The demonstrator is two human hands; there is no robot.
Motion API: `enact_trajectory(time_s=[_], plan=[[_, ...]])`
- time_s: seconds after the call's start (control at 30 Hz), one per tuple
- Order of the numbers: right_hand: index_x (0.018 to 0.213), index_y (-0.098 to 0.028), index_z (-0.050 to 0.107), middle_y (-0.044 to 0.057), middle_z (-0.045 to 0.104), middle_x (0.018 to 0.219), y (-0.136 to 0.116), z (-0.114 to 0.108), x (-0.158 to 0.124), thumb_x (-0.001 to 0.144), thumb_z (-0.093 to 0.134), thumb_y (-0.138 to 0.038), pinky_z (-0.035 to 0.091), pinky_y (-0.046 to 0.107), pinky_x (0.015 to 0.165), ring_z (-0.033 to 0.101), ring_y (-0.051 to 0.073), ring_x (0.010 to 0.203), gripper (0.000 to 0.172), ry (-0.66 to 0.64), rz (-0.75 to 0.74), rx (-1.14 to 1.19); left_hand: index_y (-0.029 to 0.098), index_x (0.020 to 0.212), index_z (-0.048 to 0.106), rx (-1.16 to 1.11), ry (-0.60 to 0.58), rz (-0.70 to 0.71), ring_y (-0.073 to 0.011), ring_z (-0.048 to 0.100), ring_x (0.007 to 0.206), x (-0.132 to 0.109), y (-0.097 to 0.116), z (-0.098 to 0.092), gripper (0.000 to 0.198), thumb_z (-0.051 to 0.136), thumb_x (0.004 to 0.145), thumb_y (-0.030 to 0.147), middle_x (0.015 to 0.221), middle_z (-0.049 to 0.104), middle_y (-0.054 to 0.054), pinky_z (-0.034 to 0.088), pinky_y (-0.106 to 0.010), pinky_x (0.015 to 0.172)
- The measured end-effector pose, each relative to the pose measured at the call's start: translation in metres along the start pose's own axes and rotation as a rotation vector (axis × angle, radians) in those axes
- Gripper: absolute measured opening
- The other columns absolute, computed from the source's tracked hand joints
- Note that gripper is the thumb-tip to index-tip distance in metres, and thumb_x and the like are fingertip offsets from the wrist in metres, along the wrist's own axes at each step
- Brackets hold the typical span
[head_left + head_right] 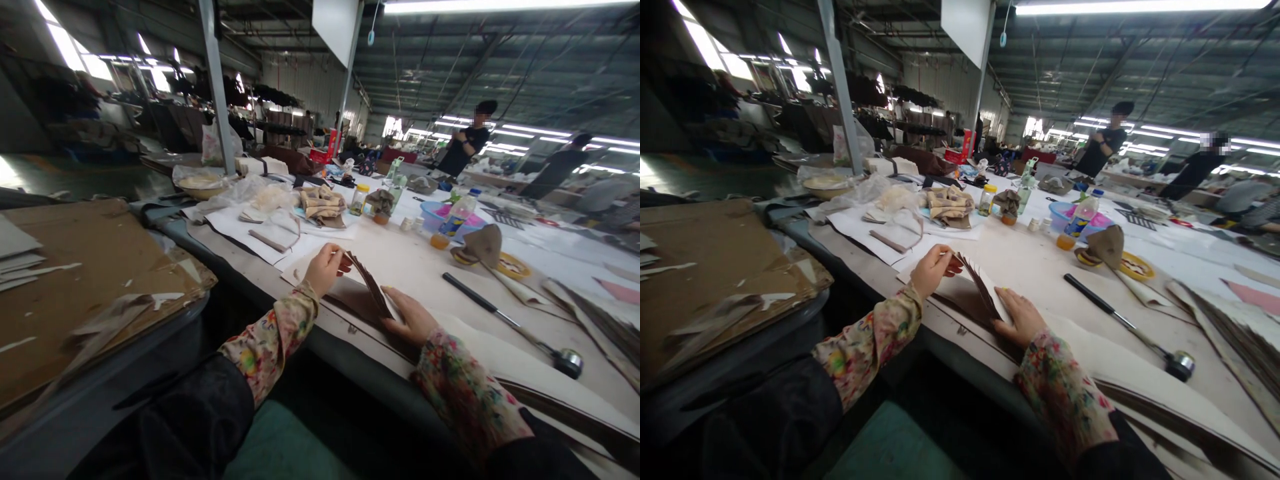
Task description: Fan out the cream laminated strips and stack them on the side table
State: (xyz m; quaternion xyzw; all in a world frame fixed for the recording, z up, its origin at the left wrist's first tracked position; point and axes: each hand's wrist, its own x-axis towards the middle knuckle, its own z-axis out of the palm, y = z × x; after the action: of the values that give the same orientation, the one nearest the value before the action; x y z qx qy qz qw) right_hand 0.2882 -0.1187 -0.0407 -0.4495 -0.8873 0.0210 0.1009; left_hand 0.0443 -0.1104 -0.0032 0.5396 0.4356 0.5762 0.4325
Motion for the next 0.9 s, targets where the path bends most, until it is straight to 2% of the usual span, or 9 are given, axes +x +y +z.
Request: enact_trajectory(time_s=[0.07,0.17,0.27,0.33,0.53,0.7,0.9], plan=[[0.131,-0.010,0.034,0.016,0.034,0.136,-0.002,-0.001,-0.002,0.076,0.042,-0.039,0.031,0.045,0.102,0.031,0.026,0.126,0.064,0.020,-0.019,-0.005,0.019,0.086,0.044,0.042,0.051,-0.062,-0.0125,0.061,0.067,-0.004,-0.010,-0.011,0.016,0.033,0.086,0.031,0.071,0.061,0.000,0.047,-0.024,0.059],[0.133,-0.013,0.032,0.014,0.031,0.138,-0.006,-0.001,-0.005,0.072,0.043,-0.029,0.029,0.047,0.103,0.029,0.025,0.127,0.065,0.009,-0.057,-0.034,0.019,0.074,0.051,0.341,0.142,-0.119,-0.0155,0.058,0.080,-0.009,-0.028,-0.029,0.019,0.038,0.082,0.030,0.071,0.060,0.000,0.045,-0.030,0.076],[0.135,-0.015,0.028,0.013,0.032,0.138,-0.012,0.000,-0.007,0.068,0.042,-0.021,0.028,0.048,0.103,0.029,0.024,0.127,0.068,-0.041,-0.100,-0.093,0.019,0.075,0.055,0.549,0.110,-0.167,-0.0153,0.055,0.072,-0.012,-0.042,-0.039,0.011,0.044,0.074,0.019,0.061,0.054,0.003,0.042,-0.032,0.079],[0.135,-0.013,0.028,0.013,0.032,0.138,-0.016,0.002,-0.008,0.068,0.041,-0.018,0.027,0.047,0.104,0.028,0.024,0.128,0.068,-0.051,-0.121,-0.132,0.019,0.083,0.057,0.573,0.073,-0.154,-0.0142,0.053,0.066,-0.012,-0.048,-0.041,0.020,0.044,0.070,0.014,0.058,0.052,0.004,0.043,-0.031,0.076],[0.132,-0.009,0.032,0.017,0.036,0.135,-0.023,0.008,-0.008,0.068,0.040,-0.012,0.036,0.046,0.099,0.034,0.027,0.124,0.065,-0.073,-0.103,-0.248,0.019,0.101,0.057,0.581,0.050,-0.117,-0.0127,0.053,0.067,-0.011,-0.052,-0.040,0.036,0.044,0.068,0.012,0.069,0.055,0.002,0.044,-0.028,0.073],[0.130,-0.013,0.037,0.014,0.040,0.133,-0.022,0.009,-0.012,0.070,0.036,-0.007,0.040,0.045,0.096,0.038,0.026,0.122,0.060,-0.040,-0.075,-0.300,0.018,0.107,0.053,0.526,0.068,-0.100,-0.0100,0.053,0.065,-0.013,-0.054,-0.040,0.043,0.049,0.064,0.011,0.077,0.056,0.002,0.045,-0.025,0.071],[0.129,-0.011,0.039,0.013,0.041,0.132,-0.023,0.008,-0.018,0.073,0.034,-0.007,0.042,0.043,0.095,0.040,0.026,0.120,0.057,-0.056,-0.037,-0.385,0.017,0.109,0.050,0.502,0.045,-0.107,-0.0086,0.052,0.061,-0.011,-0.058,-0.037,0.046,0.053,0.064,0.012,0.077,0.056,0.002,0.046,-0.024,0.068]])
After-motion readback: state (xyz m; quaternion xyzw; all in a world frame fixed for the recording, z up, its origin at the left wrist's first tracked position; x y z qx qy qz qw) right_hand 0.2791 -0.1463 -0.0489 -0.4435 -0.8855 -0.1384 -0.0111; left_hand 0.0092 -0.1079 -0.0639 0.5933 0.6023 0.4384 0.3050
